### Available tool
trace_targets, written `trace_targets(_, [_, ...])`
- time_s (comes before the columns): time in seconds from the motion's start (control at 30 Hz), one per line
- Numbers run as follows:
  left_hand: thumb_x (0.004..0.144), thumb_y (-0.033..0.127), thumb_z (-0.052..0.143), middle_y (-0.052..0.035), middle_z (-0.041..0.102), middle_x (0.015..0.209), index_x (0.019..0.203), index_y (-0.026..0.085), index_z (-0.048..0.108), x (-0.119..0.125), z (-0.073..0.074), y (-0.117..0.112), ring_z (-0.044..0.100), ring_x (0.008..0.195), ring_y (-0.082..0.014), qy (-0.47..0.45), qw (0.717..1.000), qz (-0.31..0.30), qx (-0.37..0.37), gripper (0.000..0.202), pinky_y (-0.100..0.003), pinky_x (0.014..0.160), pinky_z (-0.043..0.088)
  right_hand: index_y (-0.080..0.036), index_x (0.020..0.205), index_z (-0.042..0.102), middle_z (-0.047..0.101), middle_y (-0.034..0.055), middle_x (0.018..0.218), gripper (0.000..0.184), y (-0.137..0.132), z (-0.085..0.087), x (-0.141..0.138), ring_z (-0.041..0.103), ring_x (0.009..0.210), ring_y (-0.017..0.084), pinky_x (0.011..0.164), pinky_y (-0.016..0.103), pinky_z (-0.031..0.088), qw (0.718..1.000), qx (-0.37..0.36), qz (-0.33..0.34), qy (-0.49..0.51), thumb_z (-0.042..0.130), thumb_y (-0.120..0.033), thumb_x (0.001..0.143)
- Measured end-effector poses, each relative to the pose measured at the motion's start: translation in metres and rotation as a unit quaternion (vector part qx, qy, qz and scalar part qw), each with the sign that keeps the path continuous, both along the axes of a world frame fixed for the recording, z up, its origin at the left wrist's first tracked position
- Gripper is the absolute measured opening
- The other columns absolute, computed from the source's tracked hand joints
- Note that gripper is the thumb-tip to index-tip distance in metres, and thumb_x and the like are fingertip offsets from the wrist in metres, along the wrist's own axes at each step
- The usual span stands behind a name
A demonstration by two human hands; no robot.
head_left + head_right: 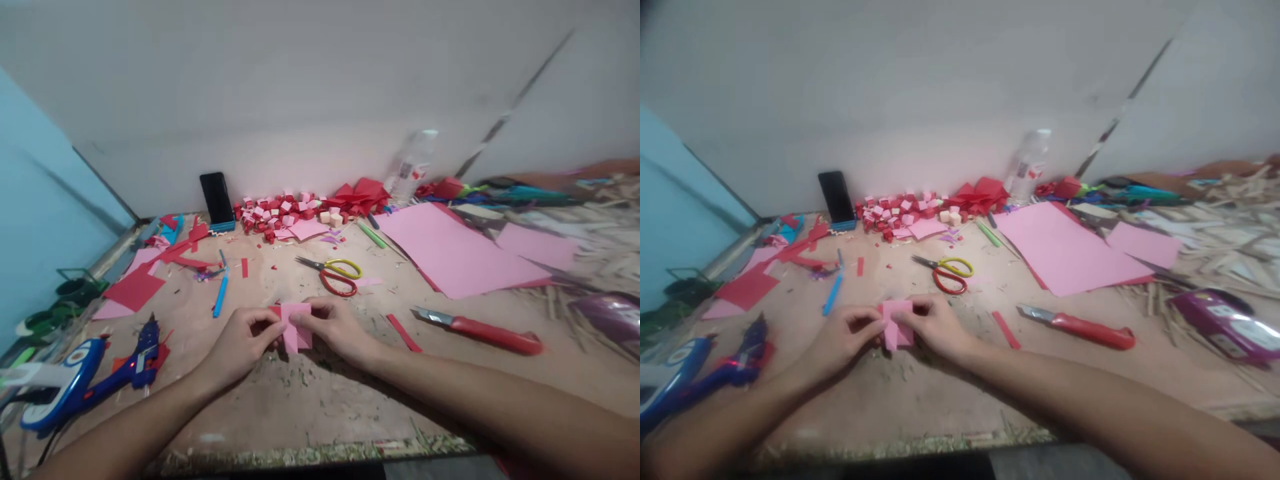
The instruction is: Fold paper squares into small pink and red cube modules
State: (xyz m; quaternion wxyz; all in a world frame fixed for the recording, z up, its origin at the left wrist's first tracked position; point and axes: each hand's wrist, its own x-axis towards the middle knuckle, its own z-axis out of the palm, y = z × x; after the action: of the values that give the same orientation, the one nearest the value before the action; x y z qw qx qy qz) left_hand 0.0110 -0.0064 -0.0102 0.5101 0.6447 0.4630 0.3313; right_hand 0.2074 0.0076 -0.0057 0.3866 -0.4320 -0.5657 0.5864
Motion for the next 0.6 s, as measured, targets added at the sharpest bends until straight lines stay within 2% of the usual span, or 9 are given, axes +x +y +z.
trace_targets(0.17, [0.094,0.043,0.062,-0.0063,0.069,0.071,0.077,0.012,0.072,-0.0002,-0.0019,-0.0012,0.060,0.068,-0.0169,0.021,1.000,-0.012,-0.003,0.037,-0.026,0.065,0.045,-0.013,0.059,0.062,0.051,-0.0012,0.057,0.030,0.0010,-0.0009,0.0004,0.042,0.054,0.011,0.047,0.023,0.030,0.999,0.006,-0.022,0.047,0.072,-0.037,0.074])
trace_targets(0.33, [0.093,0.043,0.062,-0.0019,0.061,0.065,0.069,0.014,0.067,0.0014,-0.0056,-0.0004,0.053,0.064,-0.0146,0.070,0.997,-0.023,0.016,0.038,-0.025,0.062,0.040,-0.013,0.057,0.063,0.048,-0.0023,0.056,0.030,0.0039,-0.0039,0.0006,0.039,0.053,0.010,0.048,0.023,0.028,0.997,0.020,-0.038,0.061,0.072,-0.037,0.073])
trace_targets(0.6, [0.092,0.044,0.061,-0.0013,0.061,0.065,0.070,0.014,0.067,0.0027,-0.0050,-0.0014,0.053,0.065,-0.0149,0.056,0.998,-0.018,0.012,0.038,-0.025,0.062,0.039,-0.014,0.059,0.062,0.049,-0.0030,0.054,0.030,0.0026,-0.0069,-0.0004,0.039,0.050,0.010,0.048,0.023,0.027,0.997,0.001,-0.034,0.075,0.073,-0.037,0.074])
